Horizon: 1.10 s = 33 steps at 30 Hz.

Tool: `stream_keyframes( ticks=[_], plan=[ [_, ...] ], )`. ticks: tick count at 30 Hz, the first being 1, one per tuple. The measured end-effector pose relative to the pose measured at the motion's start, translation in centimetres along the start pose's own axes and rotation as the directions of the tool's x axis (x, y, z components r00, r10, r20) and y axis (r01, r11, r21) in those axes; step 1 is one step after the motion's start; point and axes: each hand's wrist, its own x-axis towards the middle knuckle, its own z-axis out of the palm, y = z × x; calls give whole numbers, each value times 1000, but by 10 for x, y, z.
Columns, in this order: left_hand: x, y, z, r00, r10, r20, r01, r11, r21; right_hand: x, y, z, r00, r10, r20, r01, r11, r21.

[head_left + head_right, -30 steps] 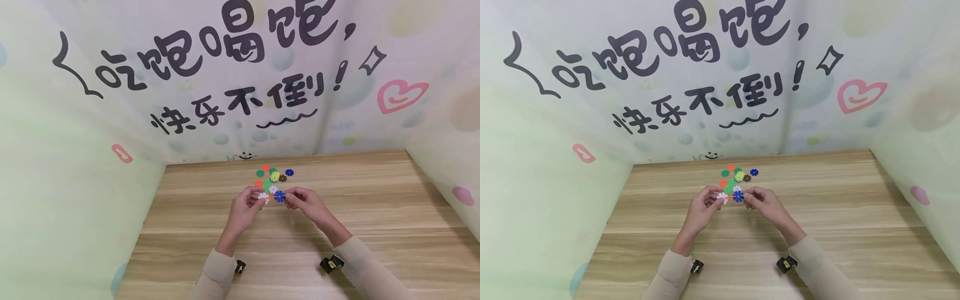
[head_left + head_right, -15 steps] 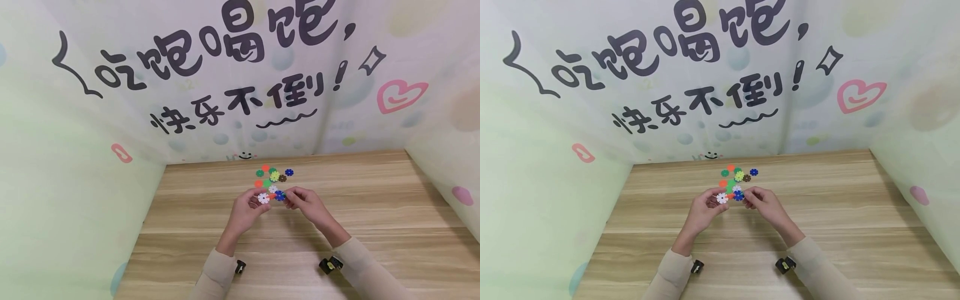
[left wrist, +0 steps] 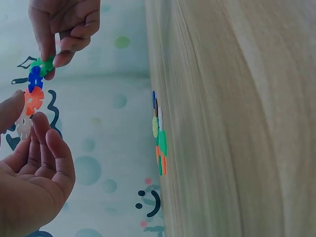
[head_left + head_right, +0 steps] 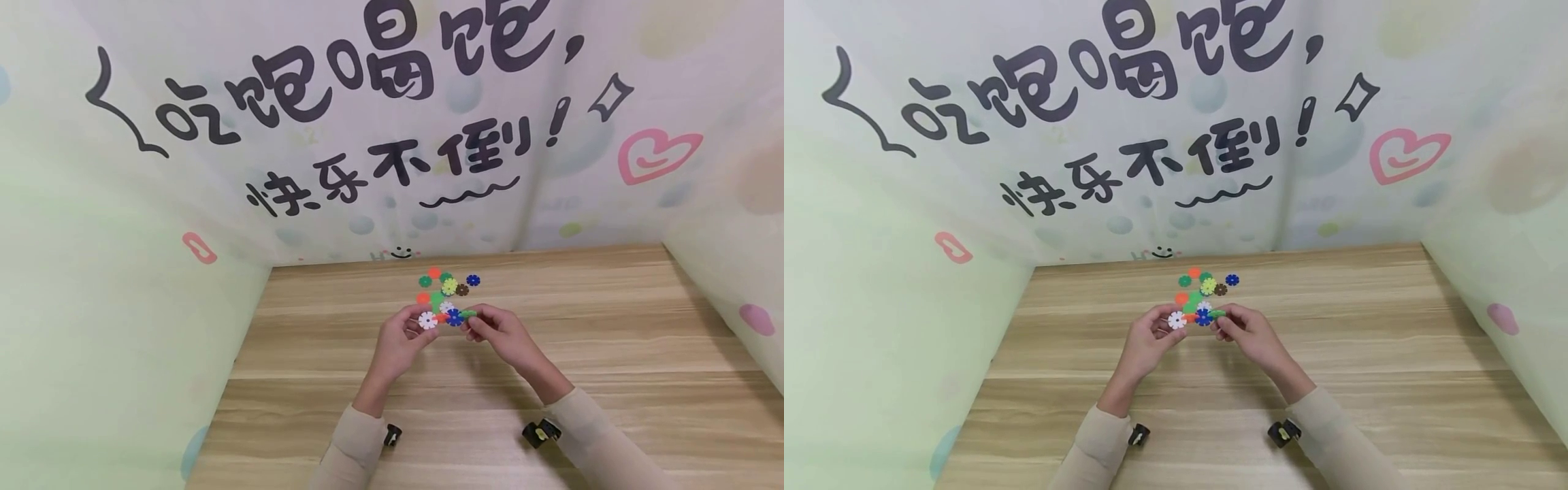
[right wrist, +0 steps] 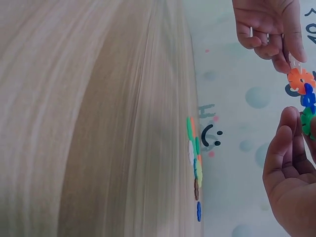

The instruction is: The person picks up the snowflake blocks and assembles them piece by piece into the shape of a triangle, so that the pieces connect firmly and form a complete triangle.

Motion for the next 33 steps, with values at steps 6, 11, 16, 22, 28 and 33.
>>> stream_keyframes(
  ticks=[6, 11, 16, 22, 28, 33],
  plan=[
    [-1, 0, -3, 1000, 11, 1, -11, 1000, 1, 2, 2, -2, 1000, -4, 5, 5, 998, -61],
    [-2, -3, -5, 1000, 1, -12, -1, 1000, 12, 4, 1, -5, 1000, -18, 6, 19, 987, -159],
    [-4, -5, -9, 999, -5, -32, 5, 1000, 15, 15, 8, -11, 999, -16, -35, 9, 981, -191],
    [-6, -6, -13, 999, 1, -44, 0, 1000, 18, 27, 12, -10, 995, 13, -97, -31, 983, -181],
    [-7, -5, -14, 999, 0, -42, 1, 1000, 27, 43, 23, -4, 993, 55, -104, -72, 984, -163],
    [-9, -5, -15, 1000, -12, -14, 12, 1000, 23, 56, 32, 2, 989, 112, -100, -132, 964, -229]
  ],
)
